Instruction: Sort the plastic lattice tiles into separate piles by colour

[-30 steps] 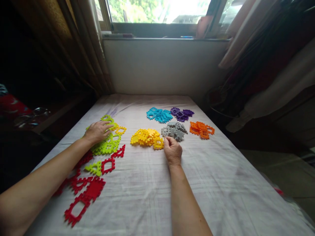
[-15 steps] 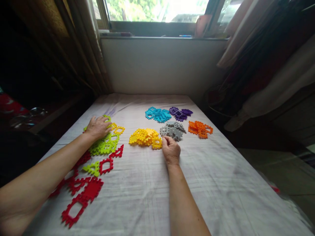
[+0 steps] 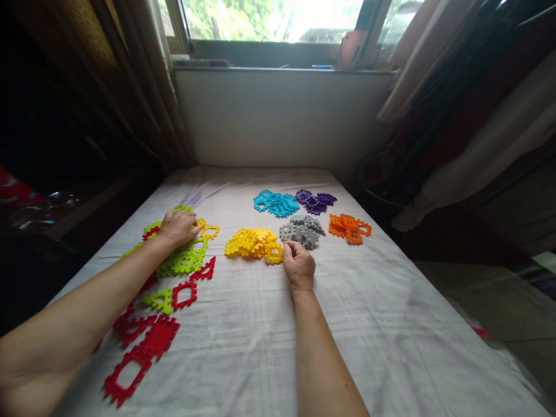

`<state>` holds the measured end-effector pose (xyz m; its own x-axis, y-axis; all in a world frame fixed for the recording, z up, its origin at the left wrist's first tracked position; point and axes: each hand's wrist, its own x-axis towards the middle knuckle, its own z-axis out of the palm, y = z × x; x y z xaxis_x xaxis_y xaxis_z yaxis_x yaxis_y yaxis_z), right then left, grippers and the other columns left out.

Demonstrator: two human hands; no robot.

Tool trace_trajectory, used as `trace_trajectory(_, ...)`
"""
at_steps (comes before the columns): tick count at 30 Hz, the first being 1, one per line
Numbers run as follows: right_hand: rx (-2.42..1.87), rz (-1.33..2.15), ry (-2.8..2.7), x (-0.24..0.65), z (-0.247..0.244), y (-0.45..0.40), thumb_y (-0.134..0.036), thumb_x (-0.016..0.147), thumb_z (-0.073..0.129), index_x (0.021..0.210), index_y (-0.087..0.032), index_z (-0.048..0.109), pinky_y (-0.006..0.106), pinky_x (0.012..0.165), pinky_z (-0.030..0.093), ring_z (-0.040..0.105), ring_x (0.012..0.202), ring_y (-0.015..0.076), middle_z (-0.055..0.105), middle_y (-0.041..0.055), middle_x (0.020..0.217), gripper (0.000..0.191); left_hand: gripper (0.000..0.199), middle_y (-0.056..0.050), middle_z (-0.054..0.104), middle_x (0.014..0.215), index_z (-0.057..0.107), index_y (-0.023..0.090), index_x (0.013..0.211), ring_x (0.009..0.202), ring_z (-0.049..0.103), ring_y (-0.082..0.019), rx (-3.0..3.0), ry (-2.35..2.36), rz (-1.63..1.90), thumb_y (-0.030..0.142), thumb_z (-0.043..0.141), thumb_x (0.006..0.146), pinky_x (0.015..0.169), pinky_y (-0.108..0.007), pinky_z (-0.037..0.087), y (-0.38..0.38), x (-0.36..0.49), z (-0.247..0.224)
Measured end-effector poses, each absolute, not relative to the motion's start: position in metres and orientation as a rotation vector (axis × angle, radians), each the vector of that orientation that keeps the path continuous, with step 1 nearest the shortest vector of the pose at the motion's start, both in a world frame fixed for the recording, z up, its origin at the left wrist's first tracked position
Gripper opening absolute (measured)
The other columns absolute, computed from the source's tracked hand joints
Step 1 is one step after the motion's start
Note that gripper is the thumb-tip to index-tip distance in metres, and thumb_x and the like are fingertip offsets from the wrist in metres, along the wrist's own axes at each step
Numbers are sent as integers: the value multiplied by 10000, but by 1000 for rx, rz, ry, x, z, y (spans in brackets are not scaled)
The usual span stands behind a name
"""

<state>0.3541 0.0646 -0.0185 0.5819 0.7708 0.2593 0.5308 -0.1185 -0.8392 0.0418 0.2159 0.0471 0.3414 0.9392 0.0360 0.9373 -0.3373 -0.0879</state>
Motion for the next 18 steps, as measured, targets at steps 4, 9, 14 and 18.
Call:
trace_trajectory(4,-1791,296,-1075,354,-20,65,-517,769,499,855,-233,759,301,688,511,693,733,225,775,53,797,395,295,-111,660,1302,772,240,919,1270,513,-325,-2454,-1780,39,357,525,811,1076,-496,267,214,36,47)
trace_trajectory(9,-1790,288,-1080,354,-19,65,-517,773,498,831,-243,758,293,668,508,689,721,219,771,45,780,382,256,-57,687,1269,774,297,899,1280,500,-307,-2470,-1791,15,363,564,768,1100,-505,247,217,33,43)
trace_trajectory(14,-1805,302,-1073,353,-18,65,-515,765,500,847,-239,758,297,673,505,686,721,221,767,50,775,387,230,-78,726,1168,770,269,847,1242,535,-324,-2483,-1864,-73,346,589,730,1075,-489,309,223,32,44)
trace_trajectory(18,-1798,300,-1079,354,-19,66,-520,769,482,849,-243,753,299,678,497,686,729,219,769,47,781,396,257,-70,683,1278,754,269,914,1255,541,-309,-2559,-1868,-189,392,586,763,1074,-463,349,217,46,49)
